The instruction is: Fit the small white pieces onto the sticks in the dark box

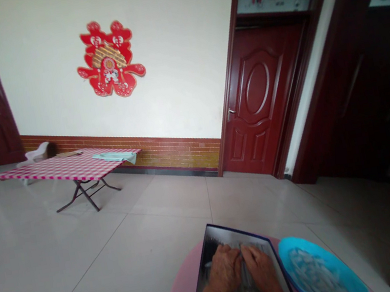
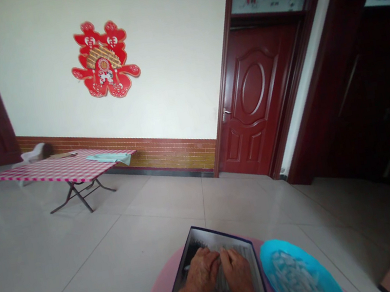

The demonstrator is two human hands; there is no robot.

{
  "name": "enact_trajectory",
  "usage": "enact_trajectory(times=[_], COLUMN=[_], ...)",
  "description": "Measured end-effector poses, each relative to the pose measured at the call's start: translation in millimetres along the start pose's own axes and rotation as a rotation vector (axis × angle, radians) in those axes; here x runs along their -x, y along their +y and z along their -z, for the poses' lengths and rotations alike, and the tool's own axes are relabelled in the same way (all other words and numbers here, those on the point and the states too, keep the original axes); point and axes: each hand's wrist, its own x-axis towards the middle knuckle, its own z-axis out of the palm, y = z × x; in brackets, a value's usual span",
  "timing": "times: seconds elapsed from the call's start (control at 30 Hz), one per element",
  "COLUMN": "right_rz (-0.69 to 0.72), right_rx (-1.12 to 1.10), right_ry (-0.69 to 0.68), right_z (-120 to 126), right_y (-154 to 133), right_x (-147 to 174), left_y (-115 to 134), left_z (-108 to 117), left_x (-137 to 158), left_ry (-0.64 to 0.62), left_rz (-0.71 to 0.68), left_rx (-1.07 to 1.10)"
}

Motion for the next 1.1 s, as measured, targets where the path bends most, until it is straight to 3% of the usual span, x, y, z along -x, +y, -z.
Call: enact_trajectory(times=[0.17,0.4,0.57,0.77,0.87,1.1], right_rz=[-0.059,0.004,0.013,-0.053,-0.067,-0.006], right_rx=[-0.064,-0.038,0.026,0.043,0.011,0.051], right_ry=[0.007,0.000,0.020,0.006,-0.008,-0.022], right_z=[1,1,-3,-3,0,-1], right_y=[1,3,2,2,3,3], right_x=[-1,-2,-1,0,-1,-1], left_y=[-4,-7,-8,-8,-8,-5], left_z=[-3,-9,-13,-10,-11,-6], left_x=[1,3,7,7,6,4], left_ry=[0.044,0.048,0.121,0.106,0.156,0.068], left_rz=[0.009,0.024,-0.013,-0.046,-0.051,-0.012], left_rx=[-0.006,0.015,-0.016,-0.019,-0.034,-0.029])
